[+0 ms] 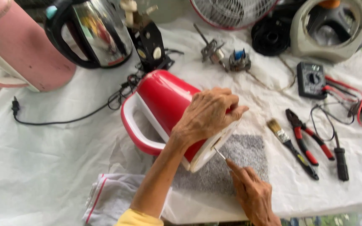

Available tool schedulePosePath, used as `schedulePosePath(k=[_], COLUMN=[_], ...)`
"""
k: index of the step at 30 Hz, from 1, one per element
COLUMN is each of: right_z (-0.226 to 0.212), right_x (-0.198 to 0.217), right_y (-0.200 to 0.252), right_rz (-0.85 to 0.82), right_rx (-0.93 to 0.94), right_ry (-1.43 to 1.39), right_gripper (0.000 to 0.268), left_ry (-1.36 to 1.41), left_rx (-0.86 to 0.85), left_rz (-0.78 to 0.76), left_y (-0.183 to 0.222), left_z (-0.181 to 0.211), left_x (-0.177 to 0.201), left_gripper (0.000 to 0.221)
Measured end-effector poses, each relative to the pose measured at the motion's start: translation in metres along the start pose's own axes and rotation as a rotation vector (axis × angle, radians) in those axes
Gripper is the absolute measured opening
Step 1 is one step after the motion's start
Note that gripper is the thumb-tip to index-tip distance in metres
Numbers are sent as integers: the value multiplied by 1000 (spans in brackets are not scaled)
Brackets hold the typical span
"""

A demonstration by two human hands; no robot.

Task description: The person uses a screwdriver to unscrew a screw on the bottom of a red electric kettle. They then rotate the kettle to inspect the base and continue working on the screw with the tool.

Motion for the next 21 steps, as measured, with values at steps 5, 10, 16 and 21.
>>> schedulePosePath(k=[5,10,16,21], right_z=[-5,9,4,-3], right_x=[-2,-5,-5,2], right_y=[-3,-3,-5,-10], right_rz=[-47,-136,-137,-51], right_rx=[-313,-918,-977,-489], right_ry=[-345,-1130,-1225,-481], right_gripper=[32,32,35,31], left_ry=[-9,-18,-49,-54], left_rx=[-29,-42,-46,-43], left_rz=[83,100,96,111], left_y=[0,2,0,1], left_z=[-4,1,0,0], left_x=[-6,1,1,3], left_gripper=[36,37,37,39])
Point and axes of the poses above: each hand's wrist, its own y-axis away from the middle knuckle, its own x-axis out of the back of the hand, z = x × y, the point moved 4 cm from there along -y, towards the middle knuckle, and after that the axes turned 8 degrees about -y, right-handed, at the moved point
